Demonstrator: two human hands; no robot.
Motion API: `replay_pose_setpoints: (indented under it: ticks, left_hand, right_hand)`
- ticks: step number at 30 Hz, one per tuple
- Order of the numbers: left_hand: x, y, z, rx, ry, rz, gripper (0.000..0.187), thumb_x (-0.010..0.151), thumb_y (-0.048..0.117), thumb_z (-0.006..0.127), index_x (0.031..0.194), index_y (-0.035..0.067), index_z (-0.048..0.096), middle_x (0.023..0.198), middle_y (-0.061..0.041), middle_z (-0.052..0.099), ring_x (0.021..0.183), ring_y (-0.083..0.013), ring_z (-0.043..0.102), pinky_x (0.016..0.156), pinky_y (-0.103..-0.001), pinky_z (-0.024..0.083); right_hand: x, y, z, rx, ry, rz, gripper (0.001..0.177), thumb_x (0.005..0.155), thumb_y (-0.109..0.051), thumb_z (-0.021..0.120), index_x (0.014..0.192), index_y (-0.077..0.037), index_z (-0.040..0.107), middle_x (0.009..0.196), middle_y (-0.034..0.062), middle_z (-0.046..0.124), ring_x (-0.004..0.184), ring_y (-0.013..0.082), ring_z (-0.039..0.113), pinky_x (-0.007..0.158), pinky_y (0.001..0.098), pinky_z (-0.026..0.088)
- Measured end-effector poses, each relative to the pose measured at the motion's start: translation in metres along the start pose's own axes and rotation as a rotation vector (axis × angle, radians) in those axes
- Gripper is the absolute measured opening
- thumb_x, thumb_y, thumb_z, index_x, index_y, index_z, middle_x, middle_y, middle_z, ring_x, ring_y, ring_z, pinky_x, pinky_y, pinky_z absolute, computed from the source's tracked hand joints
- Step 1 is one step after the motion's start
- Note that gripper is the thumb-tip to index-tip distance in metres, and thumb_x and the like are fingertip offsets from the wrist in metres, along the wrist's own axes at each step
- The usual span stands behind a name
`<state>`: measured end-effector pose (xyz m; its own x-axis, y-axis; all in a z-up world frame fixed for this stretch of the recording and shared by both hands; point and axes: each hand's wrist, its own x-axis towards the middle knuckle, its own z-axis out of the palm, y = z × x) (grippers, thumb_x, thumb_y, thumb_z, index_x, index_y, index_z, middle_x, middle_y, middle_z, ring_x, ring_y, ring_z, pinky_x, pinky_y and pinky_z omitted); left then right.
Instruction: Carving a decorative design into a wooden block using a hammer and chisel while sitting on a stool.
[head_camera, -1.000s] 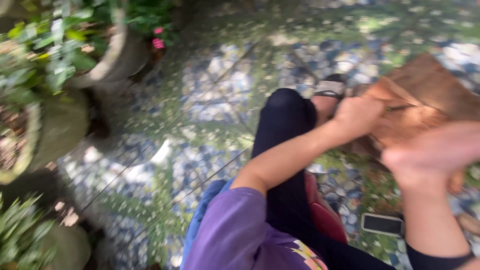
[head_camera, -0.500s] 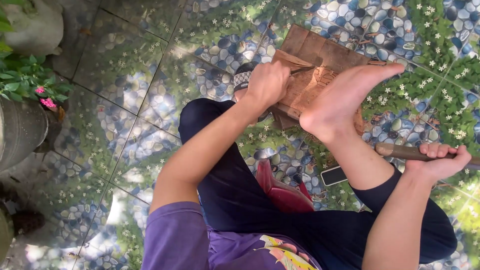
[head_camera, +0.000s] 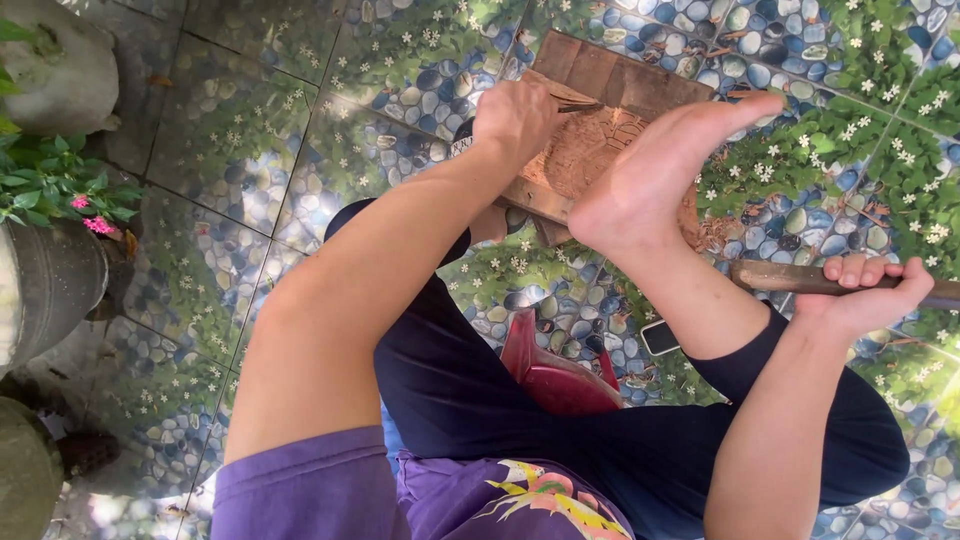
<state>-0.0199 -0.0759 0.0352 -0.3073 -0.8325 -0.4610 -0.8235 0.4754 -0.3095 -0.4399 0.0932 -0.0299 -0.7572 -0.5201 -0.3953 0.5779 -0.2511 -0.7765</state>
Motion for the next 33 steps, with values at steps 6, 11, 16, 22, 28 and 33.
replay_pose_setpoints:
  ticks: [6, 11, 16, 22, 28, 33]
  left_hand:
    - [0.005, -0.006, -0.006, 0.027, -0.002, -0.017, 0.062, 0.116, 0.056, 0.033, 0.098, 0.008, 0.069, 0.077, 0.003, 0.061, 0.055, -0.0139, 0.062, 0.037, -0.031, 0.044]
    - [0.013, -0.007, 0.002, 0.052, 0.023, -0.099, 0.064, 0.112, 0.065, 0.038, 0.090, 0.012, 0.068, 0.063, 0.008, 0.053, 0.044, -0.0116, 0.051, 0.033, -0.028, 0.035]
    - [0.005, -0.008, -0.015, 0.058, -0.040, -0.099, 0.070, 0.112, 0.066, 0.037, 0.073, 0.014, 0.063, 0.058, 0.005, 0.048, 0.044, -0.0154, 0.052, 0.032, -0.030, 0.041]
    - [0.011, -0.009, -0.020, 0.017, -0.071, -0.118, 0.068, 0.113, 0.061, 0.036, 0.074, 0.013, 0.066, 0.055, 0.004, 0.051, 0.042, -0.0201, 0.056, 0.033, -0.034, 0.043]
    - [0.007, -0.010, -0.030, 0.019, -0.118, -0.121, 0.070, 0.114, 0.060, 0.034, 0.074, 0.011, 0.067, 0.055, 0.003, 0.052, 0.043, -0.0209, 0.055, 0.033, -0.034, 0.044]
    - [0.004, -0.016, -0.036, 0.026, -0.117, -0.075, 0.068, 0.115, 0.058, 0.035, 0.074, 0.012, 0.067, 0.058, 0.003, 0.052, 0.045, -0.0179, 0.051, 0.036, -0.030, 0.039]
  right_hand:
    - [0.001, 0.002, -0.001, 0.042, -0.036, 0.050, 0.023, 0.089, -0.022, 0.063, 0.069, -0.015, 0.055, 0.054, -0.0007, 0.041, 0.044, 0.0152, 0.035, 0.047, 0.0309, 0.031]
    - [-0.017, -0.003, 0.012, 0.072, -0.022, 0.048, 0.023, 0.088, -0.018, 0.063, 0.070, -0.013, 0.049, 0.054, 0.0002, 0.039, 0.045, 0.0150, 0.033, 0.048, 0.0327, 0.032]
    - [-0.015, -0.003, 0.008, 0.087, -0.035, 0.056, 0.024, 0.089, -0.019, 0.064, 0.070, -0.013, 0.050, 0.053, 0.0002, 0.041, 0.044, 0.0153, 0.035, 0.047, 0.0327, 0.033]
    - [-0.015, -0.002, 0.006, 0.064, -0.039, 0.032, 0.024, 0.088, -0.021, 0.065, 0.069, -0.014, 0.051, 0.055, -0.0004, 0.042, 0.046, 0.0156, 0.037, 0.048, 0.0326, 0.033]
    - [-0.014, -0.005, 0.015, 0.052, -0.084, 0.014, 0.025, 0.091, -0.023, 0.065, 0.071, -0.014, 0.053, 0.056, -0.0011, 0.042, 0.046, 0.0150, 0.037, 0.048, 0.0328, 0.035]
    - [-0.013, -0.005, 0.025, 0.023, -0.110, -0.005, 0.026, 0.092, -0.024, 0.063, 0.071, -0.014, 0.052, 0.055, -0.0019, 0.039, 0.045, 0.0147, 0.035, 0.046, 0.0321, 0.034]
